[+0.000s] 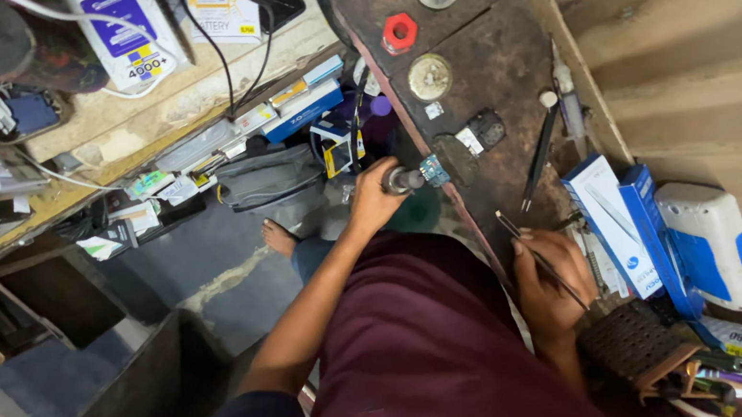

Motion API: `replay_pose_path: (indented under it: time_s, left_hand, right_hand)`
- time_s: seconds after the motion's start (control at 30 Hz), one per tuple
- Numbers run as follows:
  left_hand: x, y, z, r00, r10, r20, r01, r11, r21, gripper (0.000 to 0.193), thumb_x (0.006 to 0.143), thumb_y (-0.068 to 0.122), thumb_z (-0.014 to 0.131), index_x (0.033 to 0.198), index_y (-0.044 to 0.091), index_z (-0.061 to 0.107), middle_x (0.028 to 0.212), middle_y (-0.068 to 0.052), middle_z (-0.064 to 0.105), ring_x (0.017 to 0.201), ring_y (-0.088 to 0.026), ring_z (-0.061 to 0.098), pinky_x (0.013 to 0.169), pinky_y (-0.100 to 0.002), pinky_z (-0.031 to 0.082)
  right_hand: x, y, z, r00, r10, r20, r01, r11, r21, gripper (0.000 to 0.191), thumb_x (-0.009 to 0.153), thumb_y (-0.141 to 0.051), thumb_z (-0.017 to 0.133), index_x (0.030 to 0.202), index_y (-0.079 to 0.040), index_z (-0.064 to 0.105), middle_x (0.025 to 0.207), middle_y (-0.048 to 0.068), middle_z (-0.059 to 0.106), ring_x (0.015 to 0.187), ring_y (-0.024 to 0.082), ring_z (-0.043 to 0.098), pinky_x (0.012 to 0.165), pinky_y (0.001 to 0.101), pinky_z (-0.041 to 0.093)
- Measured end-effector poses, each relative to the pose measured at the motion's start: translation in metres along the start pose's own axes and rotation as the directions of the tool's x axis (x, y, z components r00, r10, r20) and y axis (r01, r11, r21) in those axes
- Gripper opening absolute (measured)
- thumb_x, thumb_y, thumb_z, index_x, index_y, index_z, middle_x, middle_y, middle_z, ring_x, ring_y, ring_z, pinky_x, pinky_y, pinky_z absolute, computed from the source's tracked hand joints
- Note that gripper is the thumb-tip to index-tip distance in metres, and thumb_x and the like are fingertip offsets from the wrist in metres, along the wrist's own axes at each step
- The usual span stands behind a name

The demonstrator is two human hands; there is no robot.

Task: The person solders a small circuit board held at a cluttered repair workbench. They handle a small component with tweezers, apply flux or adhesive from a tube, and use a soldering iron to work on the board's contacts, repositioning the board and tools as they go.

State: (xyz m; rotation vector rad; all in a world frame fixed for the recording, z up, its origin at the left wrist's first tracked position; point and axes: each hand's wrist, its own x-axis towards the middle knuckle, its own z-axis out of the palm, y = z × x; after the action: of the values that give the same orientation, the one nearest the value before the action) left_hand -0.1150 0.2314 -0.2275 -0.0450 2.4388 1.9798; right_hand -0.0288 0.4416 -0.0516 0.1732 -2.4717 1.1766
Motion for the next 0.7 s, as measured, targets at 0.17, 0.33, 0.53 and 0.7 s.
replay_pose_path:
  time_s: [0.17, 0.33, 0.53, 0.7]
  left_hand:
    - [-0.003, 0.005, -0.005, 0.999, -0.039, 0.016, 0.038, 0.999, 0.036, 0.035, 0.073, 0.007, 0.084, 0.101, 0.003, 0.064, 0.096, -0.013, 0.068, 0.085, -0.034, 0.069, 0.072, -0.039, 0.053]
    - [-0.001, 0.004, -0.006, 1.000, 0.018, 0.018, -0.017, 0.999, -0.043, 0.032, 0.074, 0.007, 0.084, 0.098, 0.002, 0.062, 0.090, -0.013, 0.064, 0.080, -0.033, 0.067, 0.071, -0.039, 0.052]
    - [0.000, 0.005, -0.006, 0.997, 0.077, 0.010, -0.076, 0.995, -0.063, 0.033, 0.071, 0.004, 0.084, 0.096, 0.001, 0.062, 0.089, -0.014, 0.064, 0.082, -0.035, 0.066, 0.071, -0.039, 0.052]
    - [0.001, 0.007, -0.007, 0.994, 0.108, 0.009, -0.107, 0.991, -0.082, 0.035, 0.069, 0.005, 0.084, 0.097, 0.001, 0.062, 0.090, -0.015, 0.065, 0.085, -0.036, 0.068, 0.072, -0.039, 0.052]
  right_hand:
    - [0.011, -0.007, 0.008, 1.000, 0.009, 0.013, -0.010, 0.998, 0.059, 0.017, 0.092, 0.012, 0.075, 0.105, 0.003, 0.070, 0.109, 0.017, 0.071, 0.099, 0.024, 0.071, 0.088, 0.0308, 0.059]
    - [0.023, -0.012, 0.018, 0.998, 0.006, 0.066, -0.012, 0.996, 0.094, 0.015, 0.094, 0.011, 0.073, 0.107, 0.003, 0.069, 0.111, 0.017, 0.070, 0.101, 0.023, 0.071, 0.088, 0.0296, 0.060]
    - [0.029, -0.010, 0.036, 0.999, 0.011, 0.051, -0.017, 0.991, 0.129, 0.016, 0.094, 0.011, 0.074, 0.108, 0.004, 0.070, 0.112, 0.018, 0.071, 0.101, 0.022, 0.071, 0.087, 0.0297, 0.060]
    - [0.032, -0.006, 0.049, 0.997, 0.032, 0.065, -0.046, 0.973, 0.228, 0.016, 0.096, 0.011, 0.073, 0.110, 0.004, 0.068, 0.112, 0.017, 0.070, 0.101, 0.021, 0.071, 0.088, 0.0293, 0.060]
